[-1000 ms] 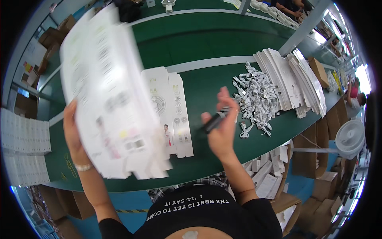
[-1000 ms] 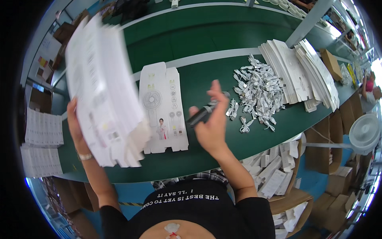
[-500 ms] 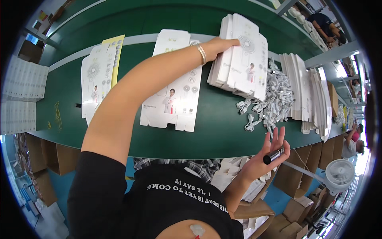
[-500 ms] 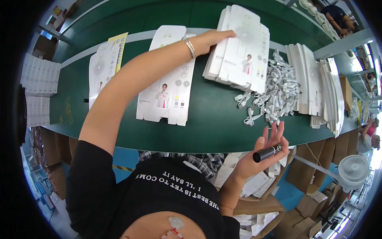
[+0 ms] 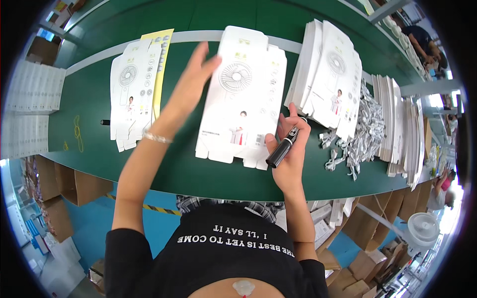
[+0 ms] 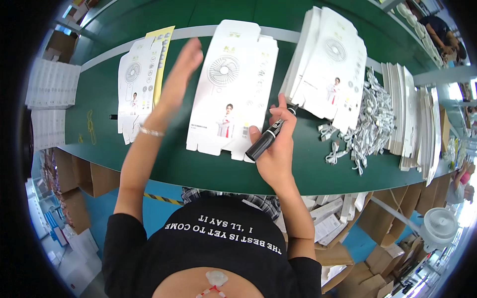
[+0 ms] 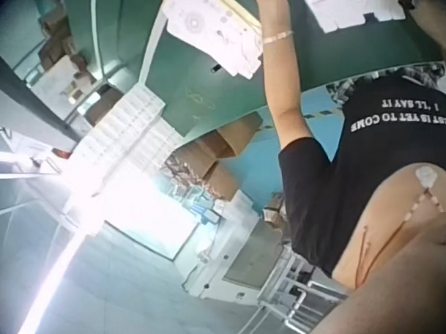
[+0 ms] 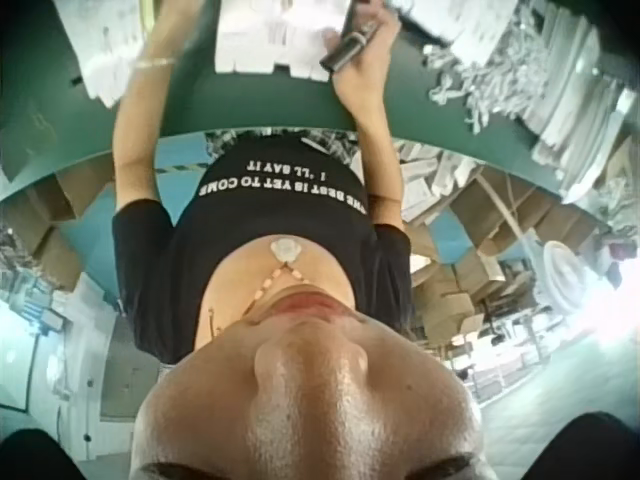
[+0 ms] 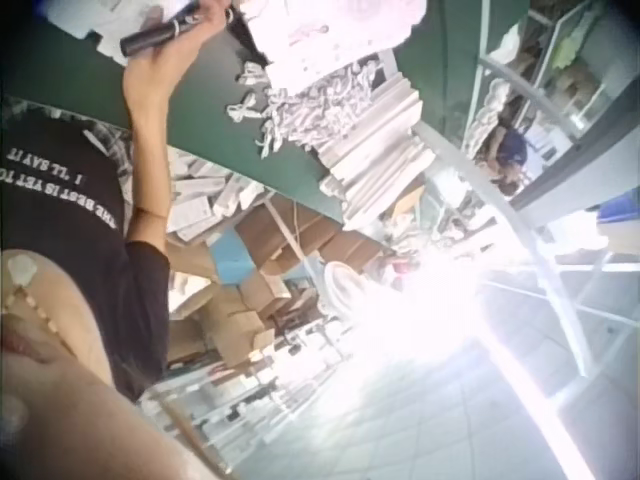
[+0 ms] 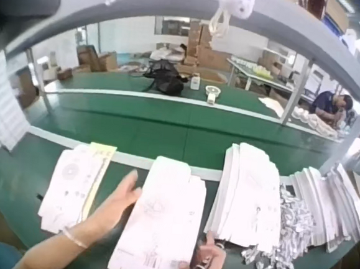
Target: Mark product color variants on fan packaging boxes using a black marker pen.
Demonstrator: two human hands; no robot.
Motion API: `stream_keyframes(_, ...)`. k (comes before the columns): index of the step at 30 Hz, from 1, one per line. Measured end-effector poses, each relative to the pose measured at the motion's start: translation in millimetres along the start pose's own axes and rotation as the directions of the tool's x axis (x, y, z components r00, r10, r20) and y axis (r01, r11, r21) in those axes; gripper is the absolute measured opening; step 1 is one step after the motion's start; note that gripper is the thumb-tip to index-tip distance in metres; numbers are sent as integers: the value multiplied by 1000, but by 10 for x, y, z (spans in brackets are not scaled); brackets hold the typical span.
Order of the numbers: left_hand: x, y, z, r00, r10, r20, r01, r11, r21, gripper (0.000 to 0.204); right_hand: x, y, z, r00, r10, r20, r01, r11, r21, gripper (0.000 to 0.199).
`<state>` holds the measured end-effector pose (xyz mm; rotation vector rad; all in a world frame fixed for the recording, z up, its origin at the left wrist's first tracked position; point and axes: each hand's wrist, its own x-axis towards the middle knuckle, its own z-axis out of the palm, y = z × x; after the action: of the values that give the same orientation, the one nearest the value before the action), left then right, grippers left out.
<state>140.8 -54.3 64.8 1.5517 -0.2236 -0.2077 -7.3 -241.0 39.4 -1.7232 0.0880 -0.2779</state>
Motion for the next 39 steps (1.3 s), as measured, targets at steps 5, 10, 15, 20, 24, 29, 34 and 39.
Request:
stream_keyframes(5,-399,-565,23,999,15,34,-14,1000,-23,80,133,21,252,984,-176,7,171,942,-289,53)
stream_keyframes(10,-387,-562,49,1000,-21,20,23,990,-138,73,102,2,321,999,-44,31,51,959,-278,52)
stream_keyframes(15,-449,-426,-53,987,-156,43,162,940,-302,67,129,-14,455,987,-147,64,160,906,-391,51)
stream_keyframes(20,-434,-398,-259,981,-193,-28,180,953,-244,61,211,21,651,984,-175,44,180,950,-255,52)
stream_keyframes(24,-318,-363,-448,979,-179,-101,146,952,-268,57,517,83,742,973,-186,135,215,943,-254,51)
stream_keyframes(29,-364,-361,-710,971,-140,-195,98,973,-209,47,766,-110,614,971,-238,-13,237,970,-50,53)
stream_keyframes(34,-440,-414,-913,956,-79,-281,73,997,-32,38,621,-344,505,991,-113,78,103,987,122,35)
stream_keyframes(39,-445,-461,-933,978,51,-201,-87,980,-176,39,640,-332,746,989,85,123,-91,995,50,10)
